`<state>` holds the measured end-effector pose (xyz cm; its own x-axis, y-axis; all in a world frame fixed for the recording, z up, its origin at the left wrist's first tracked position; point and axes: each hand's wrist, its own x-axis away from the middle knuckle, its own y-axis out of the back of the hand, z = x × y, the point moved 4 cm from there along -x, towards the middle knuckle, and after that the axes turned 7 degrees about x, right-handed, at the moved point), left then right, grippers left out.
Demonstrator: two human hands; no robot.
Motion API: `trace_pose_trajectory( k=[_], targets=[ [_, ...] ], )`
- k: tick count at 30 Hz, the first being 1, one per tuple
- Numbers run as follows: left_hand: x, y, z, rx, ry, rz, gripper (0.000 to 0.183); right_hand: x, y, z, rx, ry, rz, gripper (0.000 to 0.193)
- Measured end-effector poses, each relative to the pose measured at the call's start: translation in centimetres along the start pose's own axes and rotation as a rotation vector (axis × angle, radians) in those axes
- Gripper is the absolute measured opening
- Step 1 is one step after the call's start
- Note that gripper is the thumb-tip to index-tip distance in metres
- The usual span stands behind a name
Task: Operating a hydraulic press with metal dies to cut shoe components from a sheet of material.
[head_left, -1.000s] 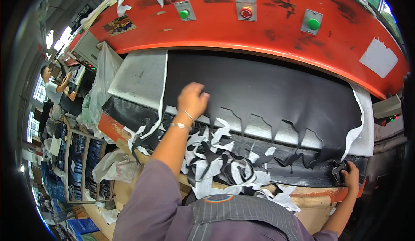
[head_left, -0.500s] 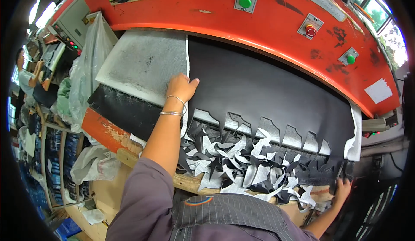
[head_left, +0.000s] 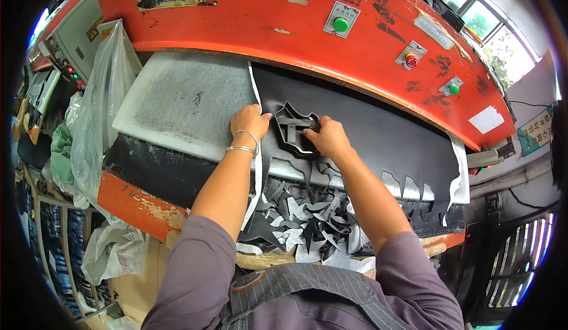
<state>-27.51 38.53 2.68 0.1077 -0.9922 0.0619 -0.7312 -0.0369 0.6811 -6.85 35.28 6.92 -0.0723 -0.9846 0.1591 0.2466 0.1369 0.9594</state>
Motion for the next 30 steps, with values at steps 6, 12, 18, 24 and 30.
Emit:
trace_pose_trajectory(
  k=[6,12,18,24,30],
  targets=[
    [5.5,1.0,1.0,0.033,-0.29,-0.141,0.043,-0.8,2.6,6.2,0.325,0.849,-0.421,0.031],
    [10.6,-1.0,3.0,0.045,-0.51,-0.028,0.05,-5.0,-0.6,10.0,0.748,1.307,0.153,0.02],
    [10.6,-1.0,4.3,0.216,-0.436,-0.072,0.073,-4.1,-0.9,1.8,0.289,0.483,0.181,0.025],
    [10.3,-1.4,4.0,0.148,-0.436,-0.094,0.076,4.3,-2.6,-0.6,-0.255,0.287,-0.234,0.057],
    [8.3,-2.0,2.5,-0.011,-0.395,-0.043,0.069,5.9,-5.0,-1.8,-0.139,0.356,-0.397,0.075]
  ],
)
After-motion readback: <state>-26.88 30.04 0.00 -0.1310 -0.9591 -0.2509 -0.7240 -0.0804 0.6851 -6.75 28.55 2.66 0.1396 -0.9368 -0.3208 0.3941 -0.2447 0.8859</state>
